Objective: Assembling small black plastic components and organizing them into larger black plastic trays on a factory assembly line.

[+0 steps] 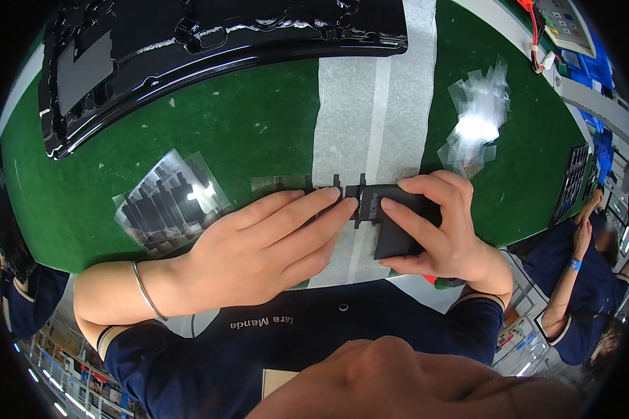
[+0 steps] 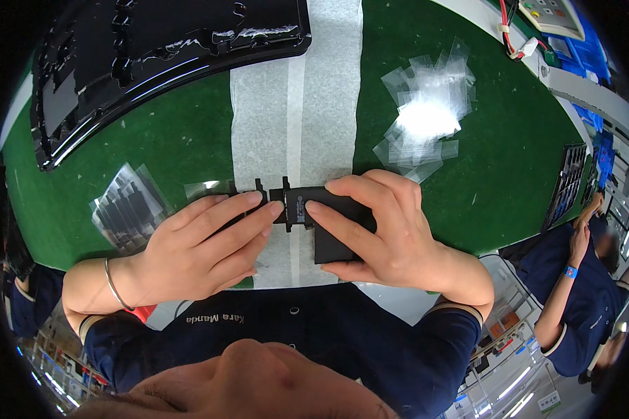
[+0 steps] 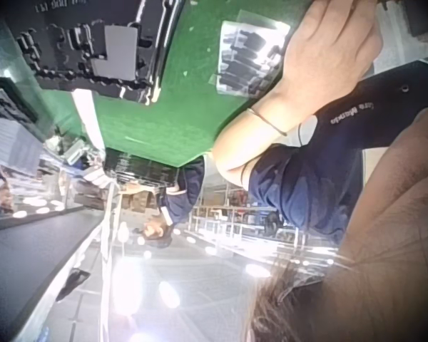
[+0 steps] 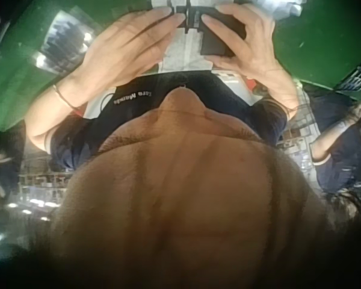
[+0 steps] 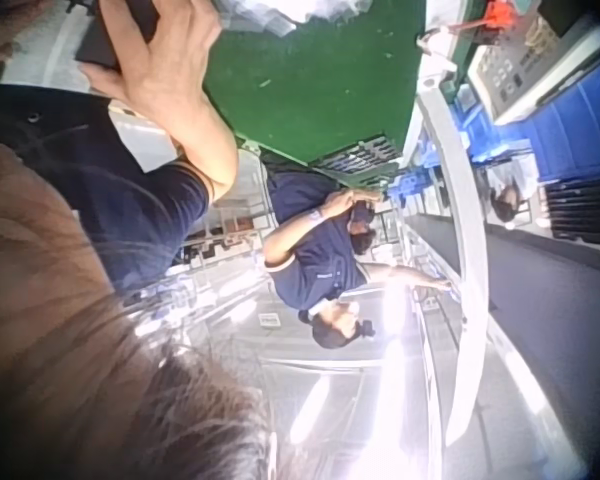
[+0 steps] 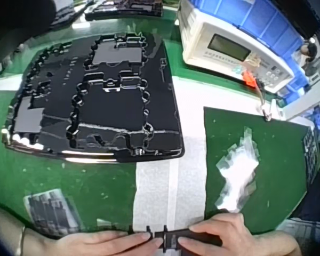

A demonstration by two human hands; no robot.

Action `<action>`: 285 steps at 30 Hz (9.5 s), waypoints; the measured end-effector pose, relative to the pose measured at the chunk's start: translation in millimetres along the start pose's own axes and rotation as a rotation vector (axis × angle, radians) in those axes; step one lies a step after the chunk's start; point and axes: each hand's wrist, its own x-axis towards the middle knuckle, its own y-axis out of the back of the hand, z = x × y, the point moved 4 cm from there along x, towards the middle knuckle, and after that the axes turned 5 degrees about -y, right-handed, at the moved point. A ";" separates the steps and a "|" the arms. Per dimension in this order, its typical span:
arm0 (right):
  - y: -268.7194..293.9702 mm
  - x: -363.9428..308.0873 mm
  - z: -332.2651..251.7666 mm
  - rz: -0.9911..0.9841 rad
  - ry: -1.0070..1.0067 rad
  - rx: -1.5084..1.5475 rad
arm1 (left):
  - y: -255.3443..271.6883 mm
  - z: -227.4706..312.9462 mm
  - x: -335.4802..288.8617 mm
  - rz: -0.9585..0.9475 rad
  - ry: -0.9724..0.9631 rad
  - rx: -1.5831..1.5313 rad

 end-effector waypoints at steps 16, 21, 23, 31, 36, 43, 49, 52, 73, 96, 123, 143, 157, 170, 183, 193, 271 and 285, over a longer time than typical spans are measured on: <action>0.6 -1.4 1.0 -0.023 -0.019 0.007 | -1.2 -0.2 0.9 -0.040 -0.007 -0.009; 2.9 -2.9 2.1 -0.060 -0.004 -0.010 | 0.5 0.8 2.7 -0.029 -0.016 0.005; 4.2 -3.8 1.2 -0.064 0.003 -0.038 | 0.4 1.8 3.4 -0.007 -0.033 0.030; 12.6 1.9 -18.2 0.039 -0.183 0.089 | 3.6 52.3 -3.4 0.271 -0.285 0.260; 25.4 10.3 -15.9 0.124 -0.095 0.074 | -5.5 64.7 -13.3 0.308 -0.031 -0.067; -19.0 -6.6 -37.4 0.310 -0.071 1.145 | -24.2 56.8 -10.3 0.955 0.284 -0.702; -29.5 -18.8 -53.0 0.472 0.049 1.065 | -44.8 64.5 -15.8 1.106 0.266 -0.985; -20.1 -21.3 -45.2 0.513 0.063 1.062 | -41.9 69.2 -18.8 1.102 0.204 -0.989; -45.8 -41.6 -50.6 0.552 -0.036 0.995 | -33.9 81.7 -16.5 1.052 0.246 -0.719; -40.6 -53.4 -73.8 1.122 0.234 0.429 | -16.8 90.1 6.2 1.237 0.053 -0.179; -31.1 -44.7 -52.9 0.799 0.035 0.951 | -59.3 72.9 -6.4 1.042 0.070 -1.178; -31.0 -53.4 -67.0 0.927 0.046 0.417 | -67.0 89.1 6.0 0.977 -0.028 -0.835; -31.0 -49.2 -54.8 0.838 0.123 1.056 | -49.7 74.1 1.6 0.937 -0.060 -1.265; -37.1 -40.4 -55.2 0.762 0.082 0.986 | -68.3 66.4 -6.0 1.027 0.076 -1.346; -17.7 -44.6 -58.6 0.691 0.129 0.727 | -62.8 66.1 -9.3 0.941 0.194 -1.433; -46.3 -43.1 -54.1 0.925 0.203 1.201 | -69.0 67.6 2.2 1.014 0.164 -1.601; -35.5 -30.8 -55.5 0.359 0.138 -0.170 | 74.7 -85.4 42.5 0.276 0.360 0.627; -31.2 -36.1 -63.9 0.269 0.277 -0.213 | 11.7 4.7 26.9 0.118 -0.034 -0.189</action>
